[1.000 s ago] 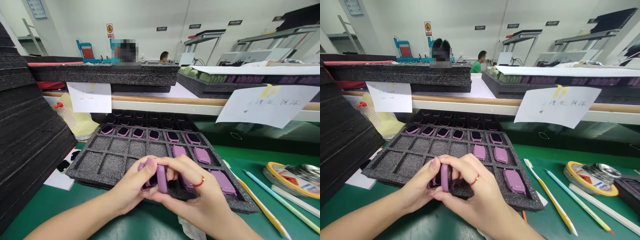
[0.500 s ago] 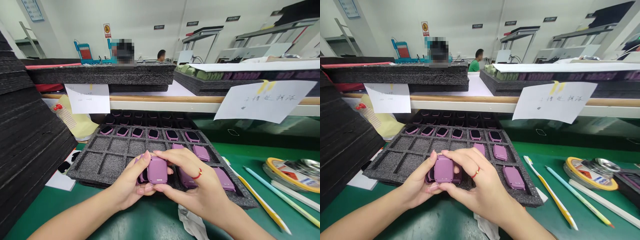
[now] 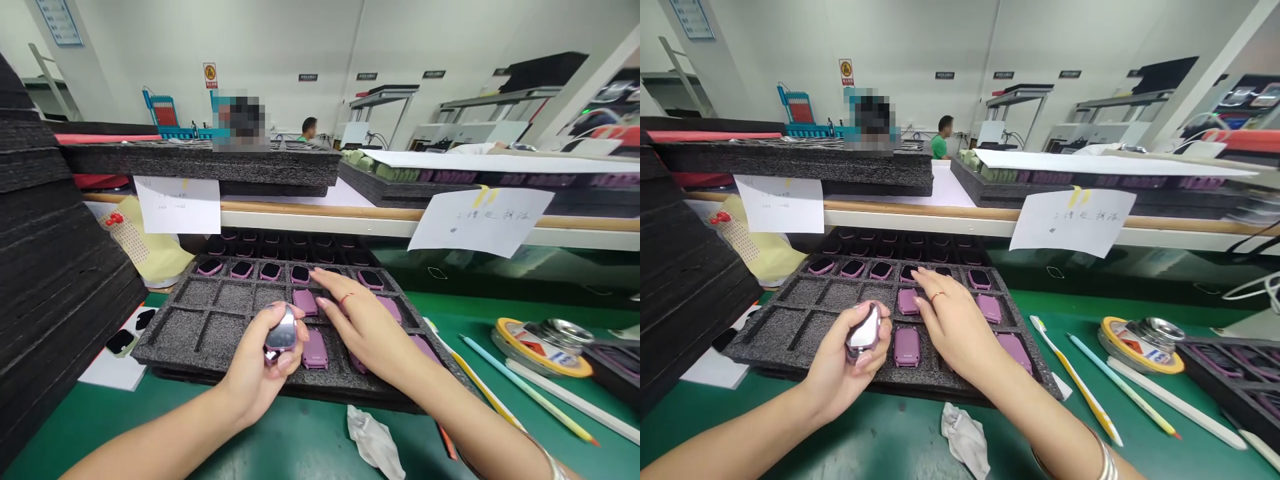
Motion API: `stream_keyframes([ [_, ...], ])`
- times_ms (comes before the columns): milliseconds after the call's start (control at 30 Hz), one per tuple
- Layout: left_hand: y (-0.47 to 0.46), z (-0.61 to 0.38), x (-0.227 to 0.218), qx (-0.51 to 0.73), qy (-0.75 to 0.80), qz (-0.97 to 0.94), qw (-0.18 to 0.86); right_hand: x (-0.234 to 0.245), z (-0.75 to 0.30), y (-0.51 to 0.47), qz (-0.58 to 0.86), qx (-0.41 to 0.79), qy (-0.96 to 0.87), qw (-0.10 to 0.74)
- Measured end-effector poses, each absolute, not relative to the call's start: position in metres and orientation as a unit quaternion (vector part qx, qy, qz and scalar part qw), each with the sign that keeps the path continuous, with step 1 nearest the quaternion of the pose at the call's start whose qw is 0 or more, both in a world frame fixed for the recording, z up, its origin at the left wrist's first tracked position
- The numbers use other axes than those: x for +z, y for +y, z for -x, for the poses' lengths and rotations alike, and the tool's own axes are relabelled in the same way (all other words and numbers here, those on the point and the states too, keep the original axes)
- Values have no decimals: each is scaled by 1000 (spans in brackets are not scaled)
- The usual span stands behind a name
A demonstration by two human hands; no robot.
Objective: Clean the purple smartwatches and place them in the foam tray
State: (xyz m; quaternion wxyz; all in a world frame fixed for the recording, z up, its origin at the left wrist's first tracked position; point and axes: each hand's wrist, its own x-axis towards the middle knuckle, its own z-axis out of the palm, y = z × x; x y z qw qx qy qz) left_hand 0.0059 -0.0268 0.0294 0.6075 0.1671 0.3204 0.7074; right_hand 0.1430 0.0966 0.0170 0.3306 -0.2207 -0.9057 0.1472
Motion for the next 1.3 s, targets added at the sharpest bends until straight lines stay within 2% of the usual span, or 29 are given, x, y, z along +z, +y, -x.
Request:
stream_keyframes([
  [133, -24, -5, 27, 654, 340, -211, 642, 28, -154, 77, 97, 216, -876, 421],
  [233, -21, -3, 26, 622, 338, -229, 668, 27, -156, 69, 44, 262, -876, 402],
  [367, -20, -4, 25, 610, 346, -215, 680, 23, -156, 69, 54, 284, -870, 399],
  [600, -17, -6, 29, 632, 331, -204, 670, 24, -156, 65, 62, 233, -875, 420],
  [800, -18, -7, 30, 625, 345, -227, 662, 28, -156, 62, 81, 195, -822, 530],
  [933, -19, -6, 29, 608, 367, -247, 659, 25, -158, 61, 127, 264, -740, 605],
  [1000, -19, -6, 30, 609, 366, -243, 660, 22, -158, 61, 141, 322, -724, 593],
  [1100, -19, -8, 30, 612, 357, -237, 665, 15, -156, 62, 120, 412, -736, 523],
  [1300, -18, -8, 28, 606, 362, -232, 670, 6, -154, 69, 92, 406, -814, 406],
])
